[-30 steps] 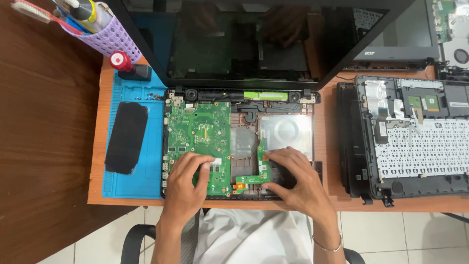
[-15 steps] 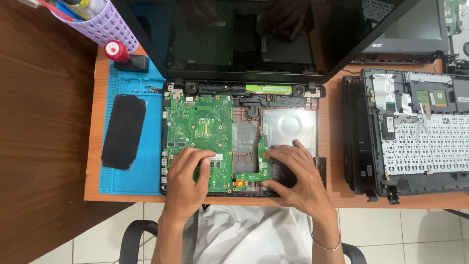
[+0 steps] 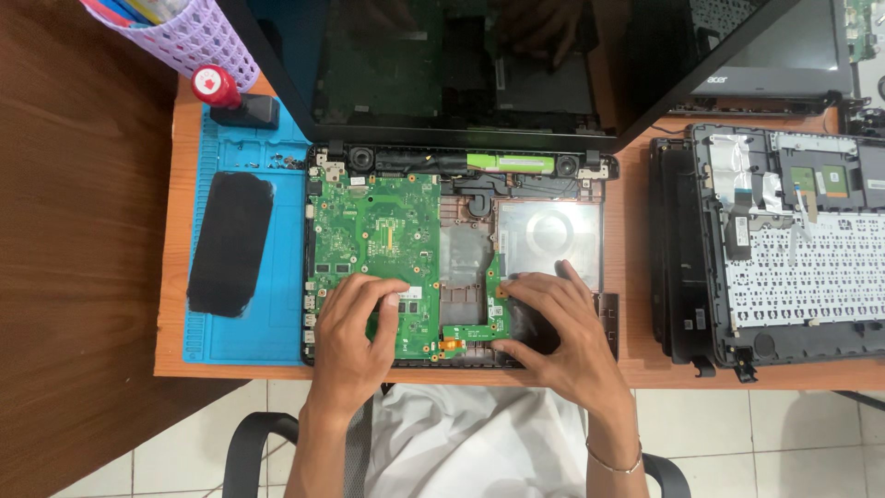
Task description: The person manipulates internal components of disassembled laptops on a wooden desk, including removing and placing a motherboard, handling a battery, and connecting ribbon cables with a screwdriver.
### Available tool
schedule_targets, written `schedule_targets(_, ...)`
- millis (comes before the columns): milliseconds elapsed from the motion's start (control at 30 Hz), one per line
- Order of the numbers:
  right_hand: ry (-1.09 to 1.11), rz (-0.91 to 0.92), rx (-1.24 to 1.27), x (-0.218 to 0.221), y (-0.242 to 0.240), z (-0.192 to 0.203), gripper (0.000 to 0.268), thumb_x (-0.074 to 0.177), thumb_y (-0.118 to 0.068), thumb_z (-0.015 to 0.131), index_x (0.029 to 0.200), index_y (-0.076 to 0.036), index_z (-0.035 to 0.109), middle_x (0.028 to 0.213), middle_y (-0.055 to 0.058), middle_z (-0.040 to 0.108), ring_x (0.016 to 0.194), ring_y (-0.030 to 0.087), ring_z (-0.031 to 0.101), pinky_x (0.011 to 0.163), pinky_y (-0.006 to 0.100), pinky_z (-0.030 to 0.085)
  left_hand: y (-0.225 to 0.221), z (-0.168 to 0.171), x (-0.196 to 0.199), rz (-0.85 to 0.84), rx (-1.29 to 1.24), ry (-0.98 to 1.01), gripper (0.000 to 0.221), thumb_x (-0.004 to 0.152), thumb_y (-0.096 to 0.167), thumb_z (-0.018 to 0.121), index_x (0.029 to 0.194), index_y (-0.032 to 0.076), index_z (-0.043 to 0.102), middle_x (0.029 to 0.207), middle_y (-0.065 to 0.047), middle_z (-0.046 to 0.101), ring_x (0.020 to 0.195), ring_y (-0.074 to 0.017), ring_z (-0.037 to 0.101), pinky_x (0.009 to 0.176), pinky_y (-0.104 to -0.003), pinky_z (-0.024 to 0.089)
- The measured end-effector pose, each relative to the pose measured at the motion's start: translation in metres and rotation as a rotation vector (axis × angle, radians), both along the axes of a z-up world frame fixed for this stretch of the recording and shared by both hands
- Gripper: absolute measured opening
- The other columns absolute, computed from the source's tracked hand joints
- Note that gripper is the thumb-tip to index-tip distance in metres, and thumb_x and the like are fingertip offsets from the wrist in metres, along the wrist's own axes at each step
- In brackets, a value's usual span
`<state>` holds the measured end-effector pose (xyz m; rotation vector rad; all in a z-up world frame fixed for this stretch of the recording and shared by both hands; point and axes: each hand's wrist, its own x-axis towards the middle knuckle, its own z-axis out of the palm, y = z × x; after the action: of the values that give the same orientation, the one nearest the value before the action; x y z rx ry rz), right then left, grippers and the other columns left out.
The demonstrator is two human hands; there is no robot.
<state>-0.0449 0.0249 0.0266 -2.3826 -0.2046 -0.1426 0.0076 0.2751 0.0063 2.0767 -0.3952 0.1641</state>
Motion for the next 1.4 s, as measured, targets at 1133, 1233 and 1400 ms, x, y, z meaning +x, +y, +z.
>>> schedule_targets(1133, -0.014, -0.029, 0.017, -0.0046, 0.0011, -0.0066, 0.063, 0.064, -0.027, 0.091, 0.121, -0.012, 0.07, 0.119, 0.003, 0.073, 0.122, 0.022, 0.064, 0.128, 0.056, 0.022, 0.0013, -0.0048, -0.0027, -0.018, 0.043, -0.051, 0.011, 0.096, 0.006, 0.063, 0.106, 0.006, 0.068, 0.098, -0.008, 0.065, 0.093, -0.028, 0.063, 0.085, -0.042, 0.048)
schedule_targets(1233, -0.013, -0.032, 0.025, -0.0043, 0.0013, -0.0072, 0.062, 0.063, -0.028, 0.091, 0.119, -0.012, 0.07, 0.119, 0.002, 0.074, 0.122, 0.022, 0.065, 0.128, 0.056, 0.022, 0.0024, -0.0038, -0.0034, -0.025, 0.067, -0.051, 0.012, 0.095, 0.006, 0.064, 0.106, 0.007, 0.069, 0.097, -0.008, 0.065, 0.092, -0.0274, 0.063, 0.084, -0.041, 0.048)
schedule_targets(1400, 0.0, -0.012, 0.013, -0.0041, 0.0012, -0.0049, 0.063, 0.064, -0.027, 0.091, 0.121, -0.011, 0.069, 0.119, 0.002, 0.073, 0.123, 0.022, 0.064, 0.127, 0.056, 0.021, 0.0048, -0.0014, -0.0066, -0.158, 0.194, -0.092, 0.021, 0.088, 0.004, 0.065, 0.106, 0.011, 0.073, 0.103, -0.004, 0.064, 0.1, -0.0249, 0.06, 0.089, -0.042, 0.044)
